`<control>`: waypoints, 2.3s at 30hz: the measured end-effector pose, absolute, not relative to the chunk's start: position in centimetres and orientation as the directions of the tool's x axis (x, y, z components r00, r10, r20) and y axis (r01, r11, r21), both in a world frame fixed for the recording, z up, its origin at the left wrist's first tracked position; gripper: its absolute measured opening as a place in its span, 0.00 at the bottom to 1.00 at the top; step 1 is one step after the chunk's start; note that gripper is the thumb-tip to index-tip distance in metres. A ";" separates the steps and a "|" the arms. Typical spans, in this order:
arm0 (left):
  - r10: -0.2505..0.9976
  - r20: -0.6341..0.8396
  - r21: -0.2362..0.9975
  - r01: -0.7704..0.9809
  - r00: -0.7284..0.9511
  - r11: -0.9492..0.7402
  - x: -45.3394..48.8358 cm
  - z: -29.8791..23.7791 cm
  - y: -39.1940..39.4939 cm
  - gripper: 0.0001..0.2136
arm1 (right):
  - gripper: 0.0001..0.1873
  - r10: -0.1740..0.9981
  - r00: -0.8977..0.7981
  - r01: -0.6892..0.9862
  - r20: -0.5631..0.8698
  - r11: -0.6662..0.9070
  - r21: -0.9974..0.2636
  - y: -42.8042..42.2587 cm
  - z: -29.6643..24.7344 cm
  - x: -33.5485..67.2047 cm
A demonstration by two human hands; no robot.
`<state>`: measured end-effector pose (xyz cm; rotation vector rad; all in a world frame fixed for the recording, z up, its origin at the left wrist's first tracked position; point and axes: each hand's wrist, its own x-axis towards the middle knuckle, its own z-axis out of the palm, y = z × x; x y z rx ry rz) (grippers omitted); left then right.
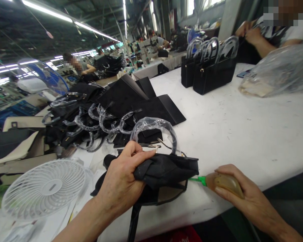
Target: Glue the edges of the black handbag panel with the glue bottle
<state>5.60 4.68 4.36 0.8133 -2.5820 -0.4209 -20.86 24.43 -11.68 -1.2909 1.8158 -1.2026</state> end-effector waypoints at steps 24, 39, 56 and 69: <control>-0.593 0.261 0.404 -0.472 -0.762 0.784 6.9 4.1 5.8 0.23 | 0.14 -0.964 -0.267 -0.415 0.014 0.102 -0.904 25.4 -10.1 -19.3; -0.609 0.229 0.430 -0.483 -0.759 0.763 7.8 3.5 6.5 0.26 | 0.14 -0.939 -0.336 -0.473 0.076 0.099 -0.875 25.7 -9.3 -19.1; -0.618 0.215 0.436 -0.491 -0.757 0.754 8.4 3.1 7.2 0.25 | 0.15 -0.920 -0.392 -0.409 -0.001 0.176 -0.895 26.3 -9.7 -18.3; -0.594 0.235 0.416 -0.473 -0.769 0.777 8.1 3.3 7.4 0.23 | 0.14 -0.927 -0.375 -0.435 0.020 0.157 -0.887 26.0 -8.7 -18.3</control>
